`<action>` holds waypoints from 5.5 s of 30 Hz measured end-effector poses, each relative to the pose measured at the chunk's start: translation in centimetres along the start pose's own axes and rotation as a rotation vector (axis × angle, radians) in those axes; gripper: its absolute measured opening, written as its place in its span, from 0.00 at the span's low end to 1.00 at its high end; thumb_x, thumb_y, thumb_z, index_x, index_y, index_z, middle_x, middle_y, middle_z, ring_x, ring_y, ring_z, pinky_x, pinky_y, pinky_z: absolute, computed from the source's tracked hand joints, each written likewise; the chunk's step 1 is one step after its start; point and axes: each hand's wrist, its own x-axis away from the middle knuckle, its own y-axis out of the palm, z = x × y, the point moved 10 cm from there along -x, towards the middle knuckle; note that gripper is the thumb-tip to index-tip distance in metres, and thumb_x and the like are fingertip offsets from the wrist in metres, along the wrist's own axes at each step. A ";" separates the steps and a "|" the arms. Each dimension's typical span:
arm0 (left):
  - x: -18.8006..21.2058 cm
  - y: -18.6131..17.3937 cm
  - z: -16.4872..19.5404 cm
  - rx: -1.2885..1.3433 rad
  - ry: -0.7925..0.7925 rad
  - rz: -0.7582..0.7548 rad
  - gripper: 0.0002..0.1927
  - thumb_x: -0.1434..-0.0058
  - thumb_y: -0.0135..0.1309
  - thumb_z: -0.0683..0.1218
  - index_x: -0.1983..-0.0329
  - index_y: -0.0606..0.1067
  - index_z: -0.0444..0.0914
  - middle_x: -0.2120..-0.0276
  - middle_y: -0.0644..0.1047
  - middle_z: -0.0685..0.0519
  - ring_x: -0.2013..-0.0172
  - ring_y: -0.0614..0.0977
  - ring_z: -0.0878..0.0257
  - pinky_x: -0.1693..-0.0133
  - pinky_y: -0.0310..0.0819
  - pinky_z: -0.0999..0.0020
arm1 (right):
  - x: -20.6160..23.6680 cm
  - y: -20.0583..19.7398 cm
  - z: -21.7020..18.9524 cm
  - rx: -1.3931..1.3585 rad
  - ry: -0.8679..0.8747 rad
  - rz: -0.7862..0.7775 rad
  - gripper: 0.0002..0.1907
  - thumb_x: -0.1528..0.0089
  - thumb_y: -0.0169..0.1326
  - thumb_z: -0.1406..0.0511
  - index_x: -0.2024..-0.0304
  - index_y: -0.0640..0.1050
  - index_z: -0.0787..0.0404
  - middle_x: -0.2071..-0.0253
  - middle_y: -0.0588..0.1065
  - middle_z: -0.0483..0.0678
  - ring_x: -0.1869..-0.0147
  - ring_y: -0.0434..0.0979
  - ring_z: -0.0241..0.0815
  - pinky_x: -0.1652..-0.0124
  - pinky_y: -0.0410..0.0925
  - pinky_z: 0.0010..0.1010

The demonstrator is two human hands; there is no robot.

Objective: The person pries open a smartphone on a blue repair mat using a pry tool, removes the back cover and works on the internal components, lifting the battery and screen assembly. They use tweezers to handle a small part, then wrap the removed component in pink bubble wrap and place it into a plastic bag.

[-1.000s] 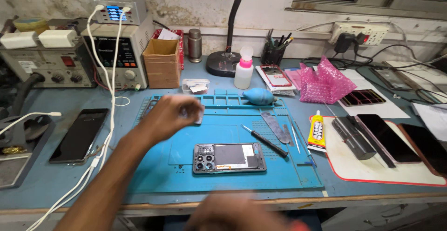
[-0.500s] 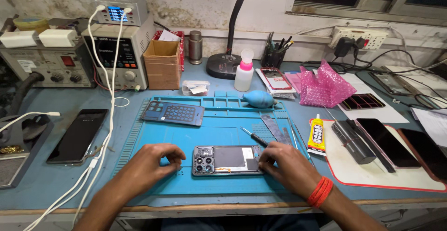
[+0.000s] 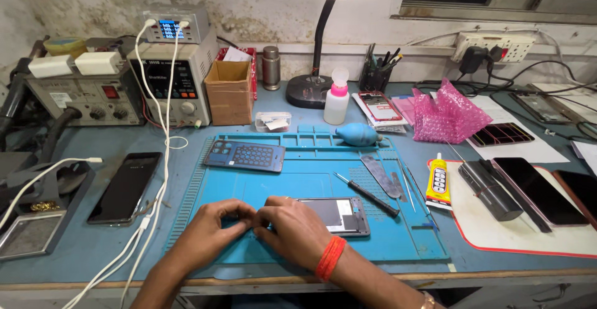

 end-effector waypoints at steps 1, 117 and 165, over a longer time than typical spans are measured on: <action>0.2 0.1 0.1 0.000 0.019 0.009 0.11 0.44 0.60 0.42 0.59 0.82 0.34 0.65 0.87 0.52 0.61 0.87 0.65 0.55 0.79 0.69 | -0.1 0.1 -0.2 0.011 -0.019 0.007 0.07 0.41 0.61 0.63 0.67 0.81 0.61 0.64 0.77 0.52 0.57 0.77 0.57 0.59 0.70 0.47; -14.4 3.1 13.2 1.404 0.319 0.229 0.12 0.34 0.56 0.45 0.49 0.75 0.40 0.57 0.81 0.52 0.57 0.82 0.63 0.52 0.78 0.63 | 0.1 -16.2 11.2 0.524 0.433 -0.303 0.15 0.41 0.61 0.54 0.71 0.81 0.59 0.73 0.81 0.51 0.65 0.84 0.49 0.60 0.74 0.41; -12.0 15.6 10.3 -0.024 0.183 -0.363 0.15 0.50 0.65 0.38 0.57 0.84 0.37 0.65 0.85 0.49 0.63 0.86 0.62 0.58 0.79 0.66 | 1.5 -15.2 10.2 0.475 0.252 -0.524 0.09 0.40 0.58 0.61 0.63 0.85 0.56 0.66 0.84 0.51 0.61 0.86 0.48 0.57 0.75 0.38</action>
